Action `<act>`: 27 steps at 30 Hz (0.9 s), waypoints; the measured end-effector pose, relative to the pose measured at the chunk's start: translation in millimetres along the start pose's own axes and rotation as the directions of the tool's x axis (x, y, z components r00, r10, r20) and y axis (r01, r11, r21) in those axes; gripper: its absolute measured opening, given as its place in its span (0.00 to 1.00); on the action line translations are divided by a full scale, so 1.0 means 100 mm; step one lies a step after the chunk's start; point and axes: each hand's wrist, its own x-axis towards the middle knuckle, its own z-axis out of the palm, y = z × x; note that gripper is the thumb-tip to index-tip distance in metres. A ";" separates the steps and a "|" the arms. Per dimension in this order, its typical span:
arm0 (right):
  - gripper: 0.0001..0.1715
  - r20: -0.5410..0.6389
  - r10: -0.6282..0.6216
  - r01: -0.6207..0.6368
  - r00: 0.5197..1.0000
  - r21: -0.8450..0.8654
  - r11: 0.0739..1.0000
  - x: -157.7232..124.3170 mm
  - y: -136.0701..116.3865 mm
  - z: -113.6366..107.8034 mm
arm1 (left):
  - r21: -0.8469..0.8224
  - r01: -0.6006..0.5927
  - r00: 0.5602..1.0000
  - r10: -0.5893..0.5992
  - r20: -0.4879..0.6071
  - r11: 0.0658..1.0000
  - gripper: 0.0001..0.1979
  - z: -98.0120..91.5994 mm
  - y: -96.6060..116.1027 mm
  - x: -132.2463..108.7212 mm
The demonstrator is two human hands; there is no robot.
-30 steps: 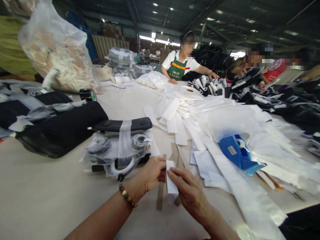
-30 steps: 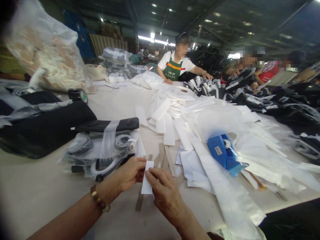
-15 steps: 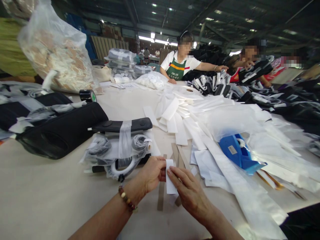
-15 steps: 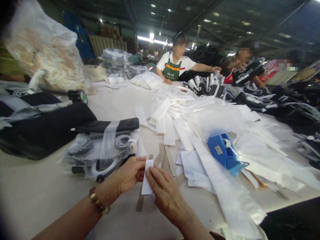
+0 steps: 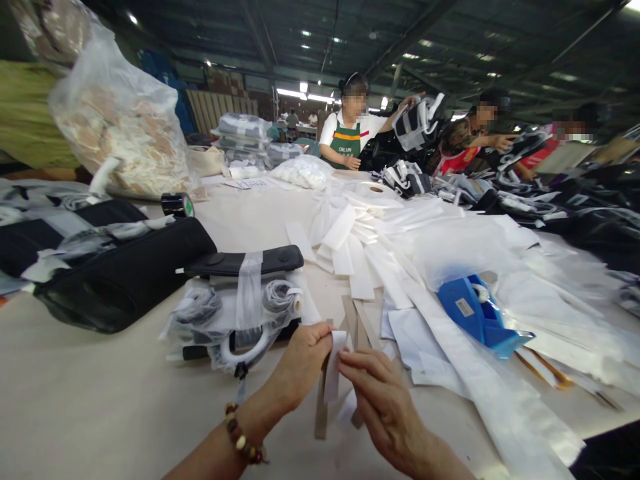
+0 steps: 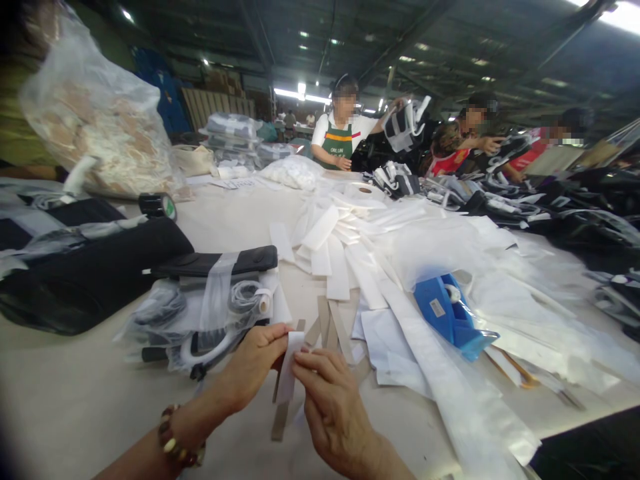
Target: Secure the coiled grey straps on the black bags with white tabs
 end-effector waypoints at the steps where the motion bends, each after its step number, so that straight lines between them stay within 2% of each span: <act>1: 0.18 -0.048 0.086 -0.082 0.995 0.071 0.994 0.03 -0.02 -0.02 | 0.063 -0.036 0.999 0.036 -0.012 0.997 0.10 -0.01 -0.01 -0.01; 2: 0.15 -0.107 0.184 -0.169 0.977 0.135 0.976 0.07 -0.03 -0.03 | 0.118 -0.065 0.998 0.067 -0.012 0.991 0.10 -0.01 -0.01 -0.02; 4: 0.11 -0.179 0.381 -0.326 0.907 0.274 0.905 0.14 -0.02 -0.04 | 0.198 -0.109 0.994 0.107 0.017 0.974 0.10 -0.01 -0.02 -0.06; 6: 0.09 -0.104 0.539 -0.451 0.836 0.430 0.782 0.20 0.01 -0.04 | 0.297 -0.157 0.987 0.148 0.055 0.942 0.11 0.01 -0.02 -0.10; 8: 0.09 0.057 0.624 -0.543 0.779 0.558 0.627 0.23 0.04 -0.03 | 0.415 -0.194 0.981 0.180 0.073 0.889 0.11 0.03 -0.01 -0.13; 10: 0.10 0.153 0.668 -0.594 0.729 0.627 0.504 0.23 0.06 -0.01 | 0.511 -0.190 0.981 0.176 0.075 0.839 0.12 0.05 -0.02 -0.15; 13: 0.10 0.208 0.717 -0.631 0.666 0.669 0.393 0.20 0.06 0.00 | 0.592 -0.160 0.987 0.147 0.071 0.790 0.14 0.07 -0.06 -0.15; 15: 0.11 0.242 0.723 -0.644 0.647 0.681 0.349 0.19 0.04 0.00 | 0.637 -0.170 0.985 0.153 0.082 0.752 0.14 0.07 -0.09 -0.16; 18: 0.12 0.302 0.694 -0.646 0.654 0.701 0.303 0.17 0.02 -0.02 | 0.672 -0.173 0.985 0.126 0.118 0.720 0.15 0.05 -0.14 -0.19; 21: 0.13 0.366 0.676 -0.646 0.640 0.733 0.215 0.13 0.00 -0.02 | 0.650 -0.160 0.979 0.038 0.198 0.743 0.16 -0.01 -0.15 -0.23; 24: 0.16 0.376 0.698 -0.625 0.609 0.770 0.130 0.07 -0.02 0.02 | 0.563 -0.162 0.955 -0.014 0.295 0.811 0.16 -0.05 -0.18 -0.26; 27: 0.17 0.344 0.738 -0.587 0.581 0.805 0.087 0.00 -0.04 0.09 | 0.490 -0.131 0.953 -0.027 0.302 0.862 0.16 -0.03 -0.32 -0.30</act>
